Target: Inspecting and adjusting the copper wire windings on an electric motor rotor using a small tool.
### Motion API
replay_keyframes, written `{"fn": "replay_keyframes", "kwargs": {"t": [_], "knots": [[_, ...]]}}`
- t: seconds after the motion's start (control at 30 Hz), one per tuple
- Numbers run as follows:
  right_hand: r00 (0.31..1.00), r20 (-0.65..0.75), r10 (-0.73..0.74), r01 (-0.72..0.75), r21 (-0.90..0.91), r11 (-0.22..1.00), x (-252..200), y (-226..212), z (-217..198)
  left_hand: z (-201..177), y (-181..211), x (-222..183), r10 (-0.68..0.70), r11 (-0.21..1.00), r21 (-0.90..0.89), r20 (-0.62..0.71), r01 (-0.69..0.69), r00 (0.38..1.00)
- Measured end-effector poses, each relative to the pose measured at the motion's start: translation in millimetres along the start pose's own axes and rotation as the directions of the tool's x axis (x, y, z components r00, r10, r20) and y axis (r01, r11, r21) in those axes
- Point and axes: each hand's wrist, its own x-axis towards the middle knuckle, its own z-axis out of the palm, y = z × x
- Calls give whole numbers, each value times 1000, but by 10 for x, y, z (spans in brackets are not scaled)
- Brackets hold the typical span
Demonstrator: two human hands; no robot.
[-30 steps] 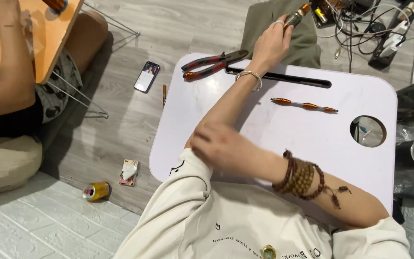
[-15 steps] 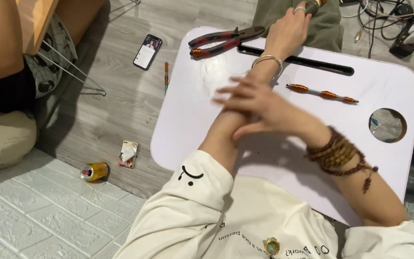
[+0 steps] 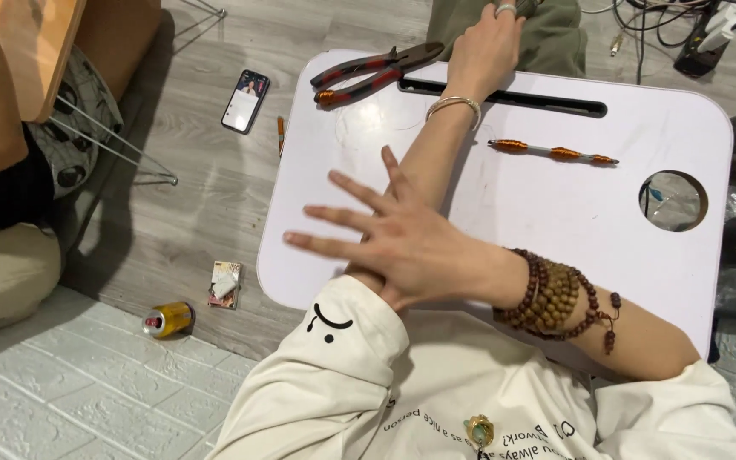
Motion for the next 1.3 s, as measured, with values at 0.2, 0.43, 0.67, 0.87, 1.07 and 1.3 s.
{"fn": "replay_keyframes", "kwargs": {"t": [0.2, 0.43, 0.67, 0.87, 1.07, 1.3], "knots": [[980, -35, 196, -199, -139, 970, -282, 707, -102, 196, -130, 36, -23, 1000, -2, 10, 23, 1000], [985, -52, 166, -162, 77, 984, -307, 598, -38, 11, -14, -18, 20, 999, 27, 44, -21, 999], [1000, -29, -3, 3, 18, 1000, -37, -14, -110, -406, 276, -57, 36, 997, 64, 106, -43, 994], [984, -91, 155, -159, -37, 987, -332, 582, -112, -104, 66, -53, 13, 998, 55, 94, -18, 996], [978, -63, 199, -204, -81, 976, -447, 691, 7, -35, 51, -24, 17, 998, 52, 154, -25, 988], [995, -53, 88, -89, -9, 996, -213, 99, -10, -66, 92, -100, 41, 995, 90, 101, -51, 994]]}}
